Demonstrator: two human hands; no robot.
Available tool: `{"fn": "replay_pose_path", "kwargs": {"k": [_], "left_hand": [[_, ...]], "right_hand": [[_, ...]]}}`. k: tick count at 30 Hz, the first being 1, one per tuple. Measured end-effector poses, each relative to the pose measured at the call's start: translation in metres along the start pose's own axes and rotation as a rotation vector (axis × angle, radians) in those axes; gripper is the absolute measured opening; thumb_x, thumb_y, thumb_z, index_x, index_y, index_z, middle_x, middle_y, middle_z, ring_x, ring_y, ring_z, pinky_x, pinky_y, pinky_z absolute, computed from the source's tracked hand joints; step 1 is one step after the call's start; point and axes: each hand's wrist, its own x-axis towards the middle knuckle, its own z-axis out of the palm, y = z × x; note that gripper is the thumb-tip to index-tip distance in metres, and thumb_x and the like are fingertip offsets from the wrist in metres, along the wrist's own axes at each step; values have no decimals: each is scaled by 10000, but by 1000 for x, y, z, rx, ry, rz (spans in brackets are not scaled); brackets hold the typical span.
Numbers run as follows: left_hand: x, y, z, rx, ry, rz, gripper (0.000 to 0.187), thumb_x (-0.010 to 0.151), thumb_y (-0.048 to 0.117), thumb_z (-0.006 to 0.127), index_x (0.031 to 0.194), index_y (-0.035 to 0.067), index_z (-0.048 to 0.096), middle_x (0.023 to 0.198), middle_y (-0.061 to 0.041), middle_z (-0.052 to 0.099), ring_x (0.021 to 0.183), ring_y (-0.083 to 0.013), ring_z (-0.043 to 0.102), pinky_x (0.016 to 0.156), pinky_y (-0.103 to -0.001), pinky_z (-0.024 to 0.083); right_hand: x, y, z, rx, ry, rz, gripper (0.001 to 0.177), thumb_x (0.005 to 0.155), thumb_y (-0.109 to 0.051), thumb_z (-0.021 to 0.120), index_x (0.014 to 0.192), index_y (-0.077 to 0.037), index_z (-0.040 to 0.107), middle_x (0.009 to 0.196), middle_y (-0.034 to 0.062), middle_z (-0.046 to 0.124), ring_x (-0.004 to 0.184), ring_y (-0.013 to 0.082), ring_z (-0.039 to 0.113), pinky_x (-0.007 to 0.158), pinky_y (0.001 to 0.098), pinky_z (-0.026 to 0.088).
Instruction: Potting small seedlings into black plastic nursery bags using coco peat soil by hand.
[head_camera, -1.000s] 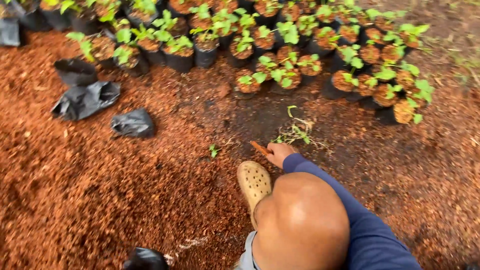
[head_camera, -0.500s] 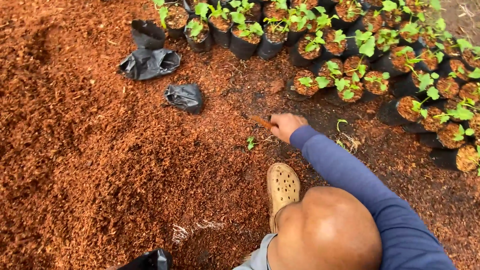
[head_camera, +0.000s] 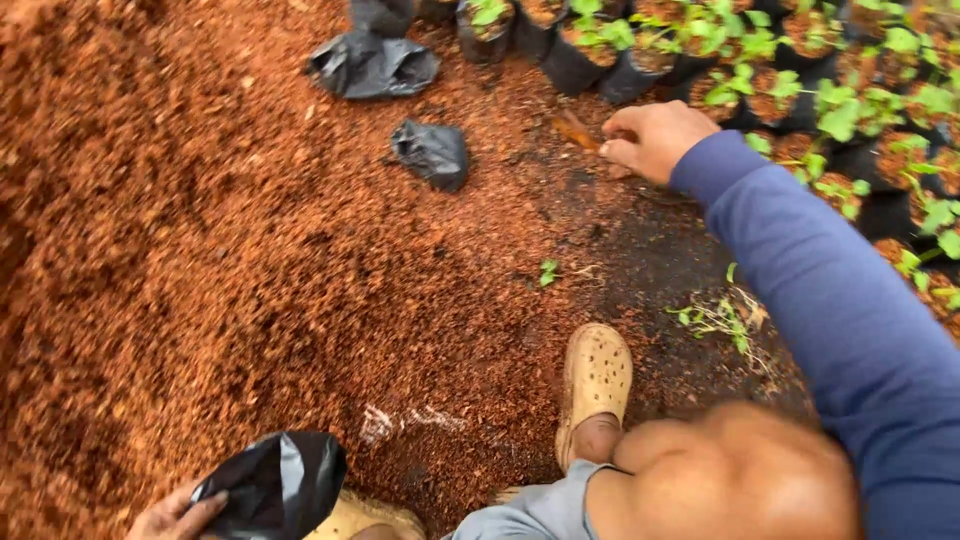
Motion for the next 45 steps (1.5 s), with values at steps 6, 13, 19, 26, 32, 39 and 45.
{"fn": "replay_pose_path", "kwargs": {"k": [6, 13, 19, 26, 32, 39, 45], "left_hand": [[193, -244, -332, -94, 171, -124, 345, 903, 122, 681, 1222, 3, 737, 956, -119, 786, 814, -197, 701, 721, -274, 544], [191, -480, -472, -237, 214, -143, 353, 899, 67, 657, 1230, 84, 780, 1012, -51, 807, 845, -136, 704, 768, -234, 551], [183, -460, -471, -95, 147, -68, 374, 863, 182, 743, 1238, 183, 748, 975, -18, 761, 727, -116, 662, 655, -237, 553], [180, -438, -473, -154, -19, -43, 416, 932, 271, 652, 1337, 180, 670, 1323, -55, 704, 1049, -173, 740, 885, -279, 622], [187, -437, -471, -236, -50, -28, 390, 973, 264, 593, 1342, 160, 666, 1243, 14, 728, 1003, -91, 688, 880, -220, 550], [194, -425, -471, -542, -79, -96, 451, 996, 205, 586, 1439, 120, 608, 1035, -73, 730, 744, -112, 701, 652, -206, 621], [200, -429, -467, -508, -74, -126, 450, 1021, 285, 547, 1436, 112, 570, 1103, -101, 713, 870, -175, 736, 708, -244, 667]], "right_hand": [[41, -91, 65, 45, -232, -199, 452, 932, -439, 594, 1257, -145, 702, 1209, 53, 728, 1032, 337, 689, 914, 465, 539], [40, -203, 160, 555, -443, -32, 585, 913, -477, 559, 1400, -152, 564, 1402, 93, 595, 1228, 312, 604, 966, 427, 530], [47, -267, 205, 926, -281, 379, 726, 953, -549, 443, 1551, -156, 321, 1592, 71, 360, 1352, 308, 484, 908, 448, 539], [62, -406, 180, 858, -292, -73, 919, 896, -605, 478, 1581, -56, 207, 1605, 297, 231, 1477, 419, 275, 1156, 556, 302], [28, -485, 170, 390, -410, -223, 1034, 702, -709, 689, 1580, -373, 257, 1656, 229, -76, 1459, 564, 38, 1036, 825, 228], [5, -454, 221, 98, -359, -264, 809, 766, -359, 837, 1474, -318, 449, 1630, 195, 145, 1436, 447, 256, 1105, 663, 349], [8, -420, 232, 119, -302, -345, 775, 720, -347, 841, 1419, -342, 507, 1613, 171, 208, 1391, 434, 341, 1070, 583, 429]]}}
